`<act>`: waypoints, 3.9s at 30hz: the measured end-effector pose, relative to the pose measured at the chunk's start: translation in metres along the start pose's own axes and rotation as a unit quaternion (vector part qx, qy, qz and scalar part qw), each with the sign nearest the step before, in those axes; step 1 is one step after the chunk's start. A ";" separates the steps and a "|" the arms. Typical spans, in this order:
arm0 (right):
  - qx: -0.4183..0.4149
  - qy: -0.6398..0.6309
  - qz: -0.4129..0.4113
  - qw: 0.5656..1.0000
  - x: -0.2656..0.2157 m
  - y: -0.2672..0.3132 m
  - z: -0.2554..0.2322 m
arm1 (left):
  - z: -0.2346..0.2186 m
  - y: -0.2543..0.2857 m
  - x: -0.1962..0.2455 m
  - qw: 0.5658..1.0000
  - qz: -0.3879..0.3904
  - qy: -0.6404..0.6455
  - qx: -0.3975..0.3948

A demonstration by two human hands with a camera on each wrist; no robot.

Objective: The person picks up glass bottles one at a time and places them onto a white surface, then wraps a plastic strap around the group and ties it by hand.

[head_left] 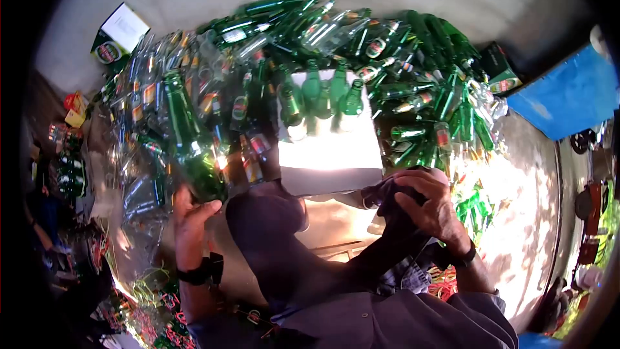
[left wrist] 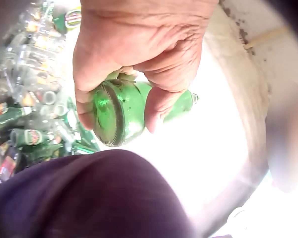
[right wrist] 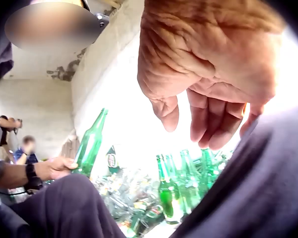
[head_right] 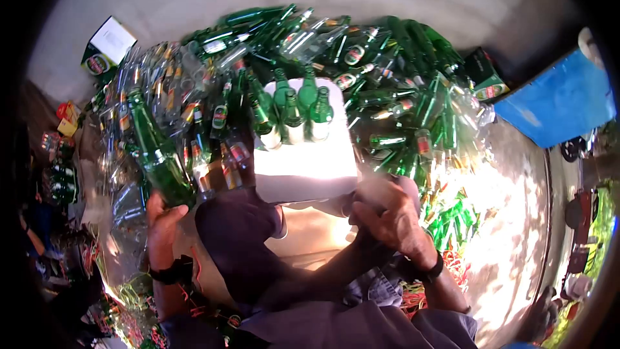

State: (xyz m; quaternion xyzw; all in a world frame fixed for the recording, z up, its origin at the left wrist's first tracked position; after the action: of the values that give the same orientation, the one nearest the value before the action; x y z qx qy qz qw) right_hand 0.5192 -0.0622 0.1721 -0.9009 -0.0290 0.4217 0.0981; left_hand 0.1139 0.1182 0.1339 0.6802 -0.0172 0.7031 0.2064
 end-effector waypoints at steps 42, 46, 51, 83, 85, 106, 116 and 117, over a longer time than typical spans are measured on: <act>0.054 0.171 0.106 0.978 0.122 -0.099 0.078 | 0.147 -0.061 -0.086 0.951 -0.047 -0.200 -0.233; 0.028 0.164 0.132 0.977 0.145 -0.105 0.091 | 0.145 -0.069 -0.101 0.948 -0.060 -0.186 -0.250; 0.093 0.101 0.095 0.986 0.157 -0.106 0.095 | 0.148 -0.070 -0.093 0.946 -0.071 -0.198 -0.246; -0.027 0.187 0.158 0.969 0.061 0.033 -0.044 | -0.099 -0.159 -0.122 0.967 -0.206 -0.135 0.068; -0.008 0.214 0.167 0.963 0.067 0.046 -0.037 | -0.115 -0.183 -0.161 0.965 -0.230 -0.110 0.056; 0.023 0.272 0.227 0.935 0.096 0.018 -0.012 | -0.079 -0.391 -0.249 0.846 -0.100 -0.496 0.168; 0.017 0.282 0.221 0.933 0.094 0.014 -0.011 | -0.067 -0.429 -0.261 0.817 -0.119 -0.516 0.226; 0.018 0.285 0.216 0.934 0.095 0.015 -0.011 | -0.067 -0.430 -0.261 0.823 -0.119 -0.508 0.226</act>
State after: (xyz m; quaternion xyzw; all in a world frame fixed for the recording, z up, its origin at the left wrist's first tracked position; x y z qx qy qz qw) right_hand 0.5882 -0.0661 0.1043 -0.9659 0.2029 0.1590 0.0253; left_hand 0.1827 0.4622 -0.2334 0.9655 0.1209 0.2122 0.0907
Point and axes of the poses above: each hand's wrist, its own y-axis away from the middle knuckle, its own z-axis out of the palm, x = y × z, the point moved 4 cm from there along -y, towards the middle knuckle, and after that the axes turned 9 degrees about -z, right-handed, at the moved point
